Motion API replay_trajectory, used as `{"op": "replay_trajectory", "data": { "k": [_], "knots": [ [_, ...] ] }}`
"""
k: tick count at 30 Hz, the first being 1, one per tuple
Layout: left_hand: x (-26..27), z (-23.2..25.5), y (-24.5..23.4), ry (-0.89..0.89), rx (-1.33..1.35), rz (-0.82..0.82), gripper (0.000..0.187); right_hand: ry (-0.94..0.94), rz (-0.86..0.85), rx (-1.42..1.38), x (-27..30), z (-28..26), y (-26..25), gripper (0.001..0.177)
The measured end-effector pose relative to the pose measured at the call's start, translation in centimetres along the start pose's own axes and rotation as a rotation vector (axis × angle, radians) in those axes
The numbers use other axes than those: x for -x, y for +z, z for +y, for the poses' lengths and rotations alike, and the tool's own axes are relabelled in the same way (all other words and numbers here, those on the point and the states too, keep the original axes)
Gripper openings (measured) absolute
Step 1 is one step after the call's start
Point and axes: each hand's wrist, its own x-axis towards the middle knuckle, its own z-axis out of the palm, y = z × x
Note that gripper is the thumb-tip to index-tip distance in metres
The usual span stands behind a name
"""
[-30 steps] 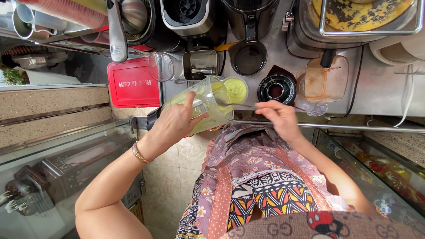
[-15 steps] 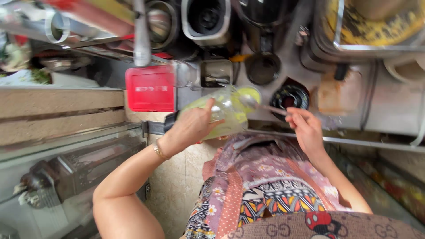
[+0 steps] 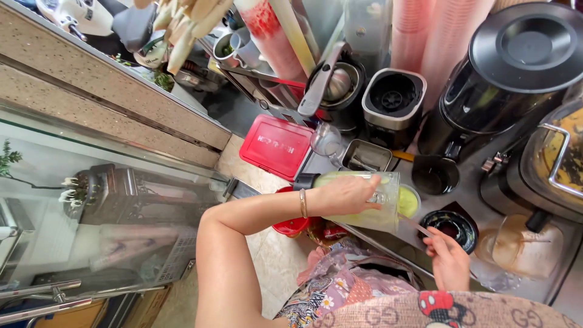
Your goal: The recorder prepares a blended fruit juice, mixing ingredients, using a blender, and sealing the drink in a cup.
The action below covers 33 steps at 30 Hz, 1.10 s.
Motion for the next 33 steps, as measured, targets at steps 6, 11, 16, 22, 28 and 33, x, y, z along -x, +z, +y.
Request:
{"op": "replay_trajectory", "data": {
  "k": [6, 11, 16, 22, 28, 33],
  "knots": [
    [1.3, -0.5, -0.9, -0.035, 0.009, -0.022, 0.059, -0.019, 0.077, -0.125, -1.1, 1.3, -5.3, 0.031],
    [2.9, -2.9, 0.8, -0.136, 0.029, 0.061, 0.057, -0.139, 0.116, -0.079, 1.5, -1.5, -2.0, 0.029],
    [6.2, -4.8, 1.9, -0.181, 0.076, 0.048, 0.050, -0.204, 0.152, 0.024, 3.7, -4.9, 0.3, 0.026],
    [11.6, -8.3, 4.2, -0.119, 0.141, 0.190, 0.045, -0.245, 0.103, -0.175, 6.7, -8.6, 3.4, 0.021],
    [12.0, -8.1, 3.4, 0.058, 0.150, 0.313, 0.043, -0.225, -0.048, 0.254, 7.0, -14.0, 12.3, 0.019],
    [9.9, -6.8, 2.7, 0.154, 0.010, 0.277, 0.046, -0.420, -0.322, 0.831, 2.5, -15.1, 20.3, 0.018]
  ]
}}
